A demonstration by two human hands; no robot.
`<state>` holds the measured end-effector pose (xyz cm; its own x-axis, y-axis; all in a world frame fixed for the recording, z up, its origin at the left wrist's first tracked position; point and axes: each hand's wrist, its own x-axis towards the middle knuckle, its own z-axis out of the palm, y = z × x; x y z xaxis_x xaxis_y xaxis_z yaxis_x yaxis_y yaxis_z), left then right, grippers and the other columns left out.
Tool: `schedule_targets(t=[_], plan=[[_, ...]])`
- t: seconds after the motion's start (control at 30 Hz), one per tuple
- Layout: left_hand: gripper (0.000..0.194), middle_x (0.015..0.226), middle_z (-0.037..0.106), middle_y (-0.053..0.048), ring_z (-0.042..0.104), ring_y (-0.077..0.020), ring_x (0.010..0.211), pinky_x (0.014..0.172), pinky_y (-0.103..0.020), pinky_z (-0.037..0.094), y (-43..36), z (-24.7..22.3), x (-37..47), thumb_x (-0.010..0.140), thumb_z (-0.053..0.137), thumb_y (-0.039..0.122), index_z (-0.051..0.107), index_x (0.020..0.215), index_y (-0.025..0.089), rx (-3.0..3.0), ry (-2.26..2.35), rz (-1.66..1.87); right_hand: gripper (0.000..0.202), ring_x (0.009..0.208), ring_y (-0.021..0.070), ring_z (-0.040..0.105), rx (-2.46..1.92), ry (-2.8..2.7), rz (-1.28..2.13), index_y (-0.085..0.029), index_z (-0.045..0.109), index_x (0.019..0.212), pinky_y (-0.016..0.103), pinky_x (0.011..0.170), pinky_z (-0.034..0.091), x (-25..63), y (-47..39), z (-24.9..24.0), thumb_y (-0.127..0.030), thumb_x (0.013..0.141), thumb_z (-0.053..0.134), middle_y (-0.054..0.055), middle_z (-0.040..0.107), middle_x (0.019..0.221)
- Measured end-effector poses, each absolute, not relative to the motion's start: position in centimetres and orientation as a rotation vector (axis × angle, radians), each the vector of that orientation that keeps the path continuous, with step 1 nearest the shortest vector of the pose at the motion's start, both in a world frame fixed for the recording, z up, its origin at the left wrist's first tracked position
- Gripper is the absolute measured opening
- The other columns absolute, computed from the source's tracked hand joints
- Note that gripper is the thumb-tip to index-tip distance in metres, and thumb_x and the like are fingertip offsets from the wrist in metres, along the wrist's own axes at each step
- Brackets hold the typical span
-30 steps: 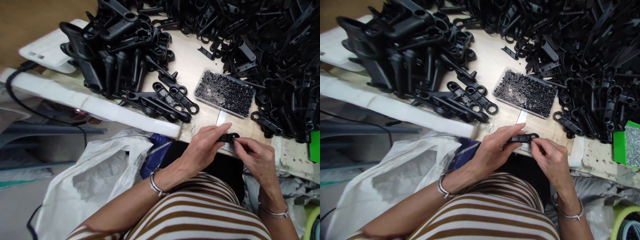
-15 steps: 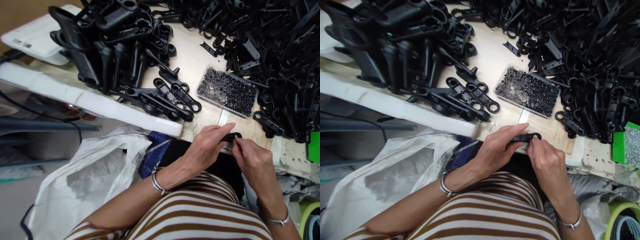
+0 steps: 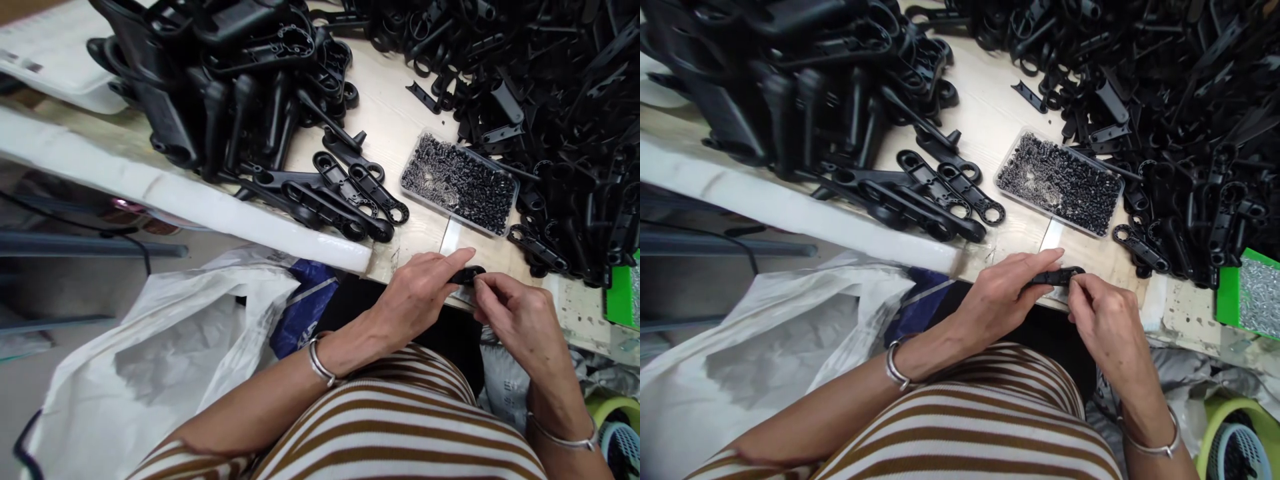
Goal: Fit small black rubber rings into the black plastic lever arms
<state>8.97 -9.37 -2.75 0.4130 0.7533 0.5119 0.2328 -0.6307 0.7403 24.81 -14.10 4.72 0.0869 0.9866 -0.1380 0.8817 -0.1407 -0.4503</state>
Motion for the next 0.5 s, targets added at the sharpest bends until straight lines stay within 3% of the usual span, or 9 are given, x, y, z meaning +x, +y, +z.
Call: schedule_targets(t=[0.5], plan=[[0.036,0.097,0.071,-0.005,0.067,-0.0155,0.089,0.081,-0.030,0.058,-9.4,-2.8,8.9,0.091,0.055,0.008,0.047,0.125,0.013,2.059,0.762,1.178,0.020,0.046,0.0139,0.064,-2.326,-2.044,0.457,-0.020,0.052,0.073,0.022,0.049,0.040,23.4,-13.5,5.6,-0.022,0.092,0.045,-0.003,0.060,0.049]])
